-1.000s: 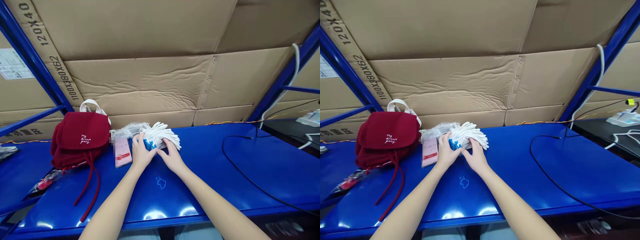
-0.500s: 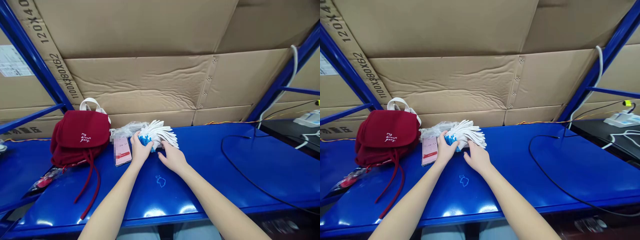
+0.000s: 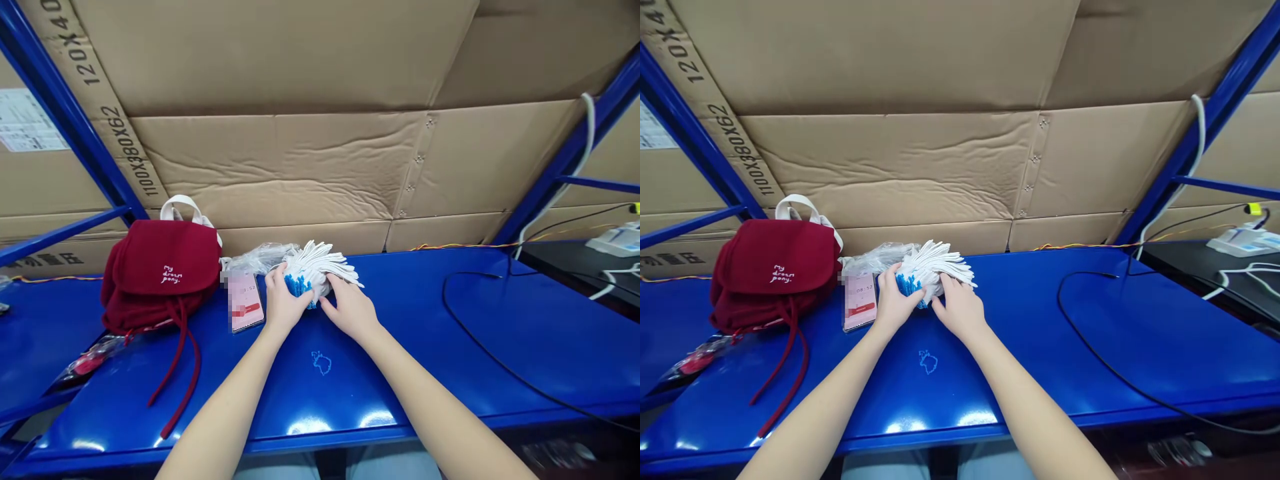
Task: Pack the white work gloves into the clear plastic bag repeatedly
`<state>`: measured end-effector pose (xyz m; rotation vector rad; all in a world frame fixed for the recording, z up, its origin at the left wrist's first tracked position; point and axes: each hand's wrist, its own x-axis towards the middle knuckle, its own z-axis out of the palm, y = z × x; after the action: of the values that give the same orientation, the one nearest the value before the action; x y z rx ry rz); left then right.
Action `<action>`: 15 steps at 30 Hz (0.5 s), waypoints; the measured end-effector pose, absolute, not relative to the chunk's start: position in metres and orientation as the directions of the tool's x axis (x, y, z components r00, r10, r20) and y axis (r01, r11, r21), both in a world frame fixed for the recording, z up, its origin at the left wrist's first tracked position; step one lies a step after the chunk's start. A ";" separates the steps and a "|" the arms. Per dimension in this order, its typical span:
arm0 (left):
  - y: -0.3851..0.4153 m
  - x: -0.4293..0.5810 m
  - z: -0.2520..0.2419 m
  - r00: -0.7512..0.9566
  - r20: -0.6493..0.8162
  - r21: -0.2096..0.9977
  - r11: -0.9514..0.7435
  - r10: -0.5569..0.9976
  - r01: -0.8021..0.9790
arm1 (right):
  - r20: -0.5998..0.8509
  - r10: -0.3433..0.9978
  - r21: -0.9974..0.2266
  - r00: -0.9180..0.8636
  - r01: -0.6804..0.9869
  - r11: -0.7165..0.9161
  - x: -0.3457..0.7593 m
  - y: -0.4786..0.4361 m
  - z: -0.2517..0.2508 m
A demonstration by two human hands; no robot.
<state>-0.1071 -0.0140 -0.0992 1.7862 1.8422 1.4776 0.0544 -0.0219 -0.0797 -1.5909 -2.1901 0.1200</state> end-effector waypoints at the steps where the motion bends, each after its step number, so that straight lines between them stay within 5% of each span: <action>1: -0.015 -0.106 -0.100 -0.247 0.493 0.713 -0.225 0.834 0.664 | 0.294 0.926 -0.311 -0.236 0.893 0.326 0.055 -0.021 -0.080; 8: -0.019 -0.101 -0.099 -0.173 0.521 0.623 -0.234 0.836 0.747 | 0.299 0.936 -0.368 -0.184 0.883 0.291 0.061 -0.016 -0.082; 15: -0.026 -0.094 -0.102 -0.176 0.520 0.640 -0.245 0.836 0.728 | 0.280 0.958 -0.788 -0.065 0.554 0.268 0.057 -0.004 -0.099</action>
<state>-0.0945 -0.0255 -0.1022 1.9366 1.8535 1.4016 0.0574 -0.0040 -0.0988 -1.3910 -1.7315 0.6297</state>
